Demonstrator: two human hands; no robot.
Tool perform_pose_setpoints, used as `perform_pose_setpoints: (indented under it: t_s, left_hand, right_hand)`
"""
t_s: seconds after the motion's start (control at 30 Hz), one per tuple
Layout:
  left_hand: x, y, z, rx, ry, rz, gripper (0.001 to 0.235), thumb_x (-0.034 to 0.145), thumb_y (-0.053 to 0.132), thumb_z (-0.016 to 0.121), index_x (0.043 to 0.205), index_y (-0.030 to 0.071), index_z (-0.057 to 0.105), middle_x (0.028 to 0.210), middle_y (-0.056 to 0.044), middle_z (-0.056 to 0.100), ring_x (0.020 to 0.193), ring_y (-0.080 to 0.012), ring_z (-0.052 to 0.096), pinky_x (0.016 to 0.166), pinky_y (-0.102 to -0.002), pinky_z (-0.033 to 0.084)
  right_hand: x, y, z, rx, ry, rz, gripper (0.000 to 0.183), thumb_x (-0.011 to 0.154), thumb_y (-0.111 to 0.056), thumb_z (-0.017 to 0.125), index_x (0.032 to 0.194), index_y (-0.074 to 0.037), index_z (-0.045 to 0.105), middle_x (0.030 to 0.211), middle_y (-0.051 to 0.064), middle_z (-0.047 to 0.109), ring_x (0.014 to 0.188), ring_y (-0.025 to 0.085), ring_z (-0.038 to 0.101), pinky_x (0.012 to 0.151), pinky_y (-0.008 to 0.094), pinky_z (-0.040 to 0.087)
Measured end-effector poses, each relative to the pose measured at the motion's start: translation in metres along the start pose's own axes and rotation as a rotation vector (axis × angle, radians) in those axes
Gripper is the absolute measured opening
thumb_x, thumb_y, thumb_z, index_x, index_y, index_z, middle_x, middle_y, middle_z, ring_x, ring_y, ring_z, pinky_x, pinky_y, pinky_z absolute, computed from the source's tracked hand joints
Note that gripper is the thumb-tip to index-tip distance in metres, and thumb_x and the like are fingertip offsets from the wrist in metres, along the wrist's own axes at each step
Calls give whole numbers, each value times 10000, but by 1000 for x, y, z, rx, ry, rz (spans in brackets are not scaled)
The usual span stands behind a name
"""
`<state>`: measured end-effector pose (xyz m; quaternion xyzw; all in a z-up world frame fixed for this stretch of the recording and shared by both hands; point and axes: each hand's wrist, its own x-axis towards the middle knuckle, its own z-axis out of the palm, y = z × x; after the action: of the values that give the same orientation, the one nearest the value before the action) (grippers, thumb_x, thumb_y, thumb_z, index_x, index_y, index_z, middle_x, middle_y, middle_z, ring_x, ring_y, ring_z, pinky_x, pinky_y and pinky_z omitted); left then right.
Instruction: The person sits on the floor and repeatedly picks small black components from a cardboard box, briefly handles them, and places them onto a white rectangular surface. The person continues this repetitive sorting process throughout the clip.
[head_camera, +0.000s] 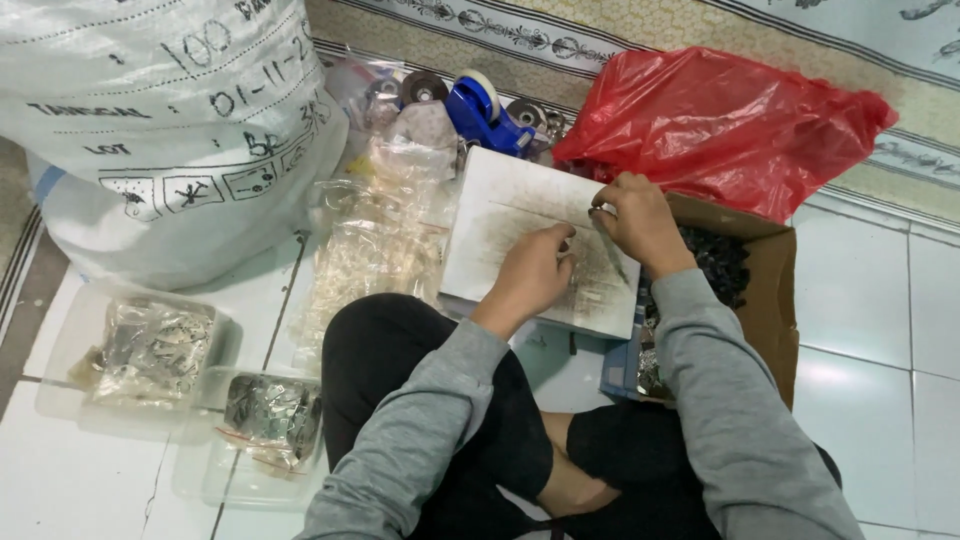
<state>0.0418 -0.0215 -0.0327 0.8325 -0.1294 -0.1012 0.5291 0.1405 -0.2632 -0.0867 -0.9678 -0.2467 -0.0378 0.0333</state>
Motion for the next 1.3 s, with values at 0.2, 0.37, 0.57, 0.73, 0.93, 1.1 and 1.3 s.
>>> perform_pose_setpoints:
  t_s: [0.2,0.37,0.57,0.73,0.93,1.1,1.3]
  left_hand:
    - [-1,7,-4,8,5,-8,407,922,62,593,1309,-59,625,1055,-288,726,990,-432,741,783,-503,622]
    - [1,2,-1,8,8,3,402,919,57,595,1301,-65,627,1049,-298,723,988,-445,736,787,-516,617]
    - [1,7,-5,4,1,-15,404,912,60,605,1295,-65,631,1049,-302,723,978,-431,743,787,-511,618]
    - [-1,9,-4,17,-38,-35,411,921,69,613,1307,-71,620,1069,-313,716,989,-434,742,793,-513,616]
    - [-8,21,15,85,-69,52,373,942,54,599,1290,-76,634,1068,-314,717,975,-444,739,800,-516,612]
    - [-10,39,88,140,-230,289,281,944,35,611,1206,-24,696,1052,-267,725,963,-437,736,795,-469,624]
    - [1,25,234,521,-246,477,126,862,-37,636,905,-39,755,783,-218,709,759,-326,728,654,-394,636]
  right_hand:
    - [-1,-3,6,-79,-33,23,121,822,-251,806,918,-206,749,975,34,652,1005,278,635,857,408,492]
    - [-1,-1,15,-57,-45,44,160,816,-274,812,951,-214,750,996,32,650,1031,277,626,866,409,481]
    - [-5,2,5,27,5,46,302,792,-261,827,1063,-156,745,989,88,644,1011,334,632,852,444,491]
    - [-38,-2,-44,141,81,111,348,807,-205,847,1127,-124,737,1023,111,658,1053,373,631,885,457,497]
    - [-138,17,-87,275,-40,411,250,955,-188,757,1177,-76,737,1011,179,682,1021,412,658,870,471,519]
    - [-233,45,-34,334,-333,665,264,836,-114,711,1083,-69,794,1000,209,778,1010,445,716,875,520,563]
    - [-255,64,3,487,-540,845,311,841,-145,716,1137,-108,804,1166,190,766,1132,408,696,962,521,570]
